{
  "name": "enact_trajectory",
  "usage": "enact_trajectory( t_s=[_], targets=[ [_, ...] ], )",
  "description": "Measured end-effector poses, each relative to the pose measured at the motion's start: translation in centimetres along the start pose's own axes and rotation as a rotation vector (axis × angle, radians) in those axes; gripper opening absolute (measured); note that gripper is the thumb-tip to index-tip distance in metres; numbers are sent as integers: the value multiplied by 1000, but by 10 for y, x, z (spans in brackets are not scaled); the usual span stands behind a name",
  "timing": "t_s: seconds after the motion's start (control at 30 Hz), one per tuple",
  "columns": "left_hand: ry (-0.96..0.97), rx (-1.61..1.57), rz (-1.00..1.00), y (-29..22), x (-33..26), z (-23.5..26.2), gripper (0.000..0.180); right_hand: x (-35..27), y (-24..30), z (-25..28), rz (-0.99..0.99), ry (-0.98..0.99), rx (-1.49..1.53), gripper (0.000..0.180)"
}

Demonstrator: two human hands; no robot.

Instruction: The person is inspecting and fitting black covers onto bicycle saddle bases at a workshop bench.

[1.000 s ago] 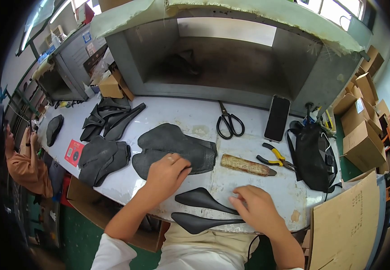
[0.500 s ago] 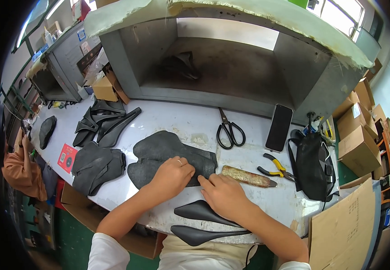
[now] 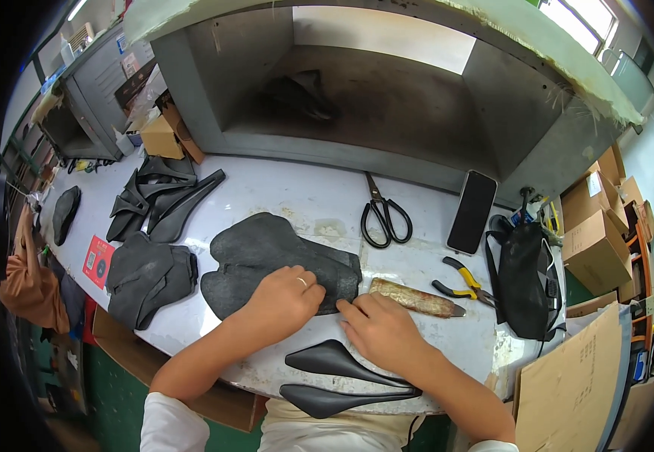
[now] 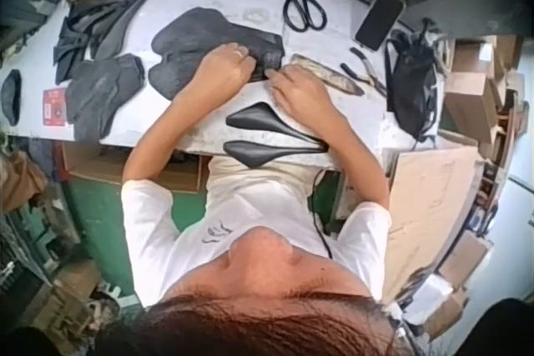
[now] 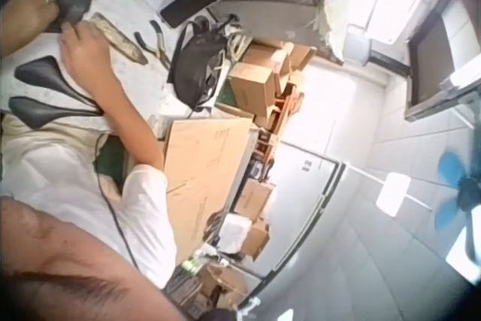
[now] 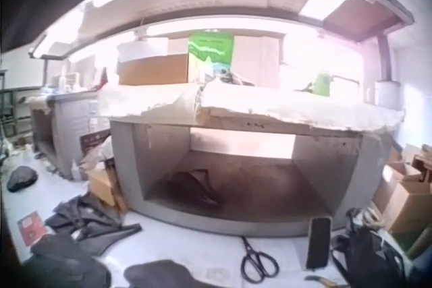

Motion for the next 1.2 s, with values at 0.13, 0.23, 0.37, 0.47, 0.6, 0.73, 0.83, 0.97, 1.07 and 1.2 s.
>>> enact_trajectory(
  t_s=[0.13,0.23,0.37,0.47,0.6,0.73,0.83,0.97,1.07,1.2],
  targets=[
    [23,-323,271,17,-1,-9,7,2,5,-6,48,-13,-21,36],
    [85,-394,334,20,-1,-12,10,5,5,-11,3,-31,-107,38],
    [85,-370,361,22,-2,-7,8,1,3,-16,5,-36,-143,38],
    [31,-357,394,32,-7,4,7,2,6,-16,-21,-27,-143,37],
    [-172,-391,589,70,-30,41,12,3,7,-12,-86,-1,-105,37],
    [-780,-1177,1047,134,-125,72,19,0,8,-10,-89,-21,-59,37],
    [-1337,-1104,945,155,-204,128,27,0,12,-11,-86,-2,-49,37],
    [-1338,-593,892,106,-247,194,22,-5,12,-3,-79,-12,-2,37],
    [-693,11,1024,30,-215,219,14,-16,18,0,-59,-31,-19,36],
    [122,-96,1009,-58,-180,184,15,-48,92,31,153,-153,272,27]
  ],
)
Point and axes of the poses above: each hand's wrist, its own x-axis towards the middle knuckle, its own z-axis out of the back of the hand, y = z × x, the point moved 6 cm from there along x, towards the middle knuckle, and after that the axes turned 7 degrees about x, right-handed, at the moved point
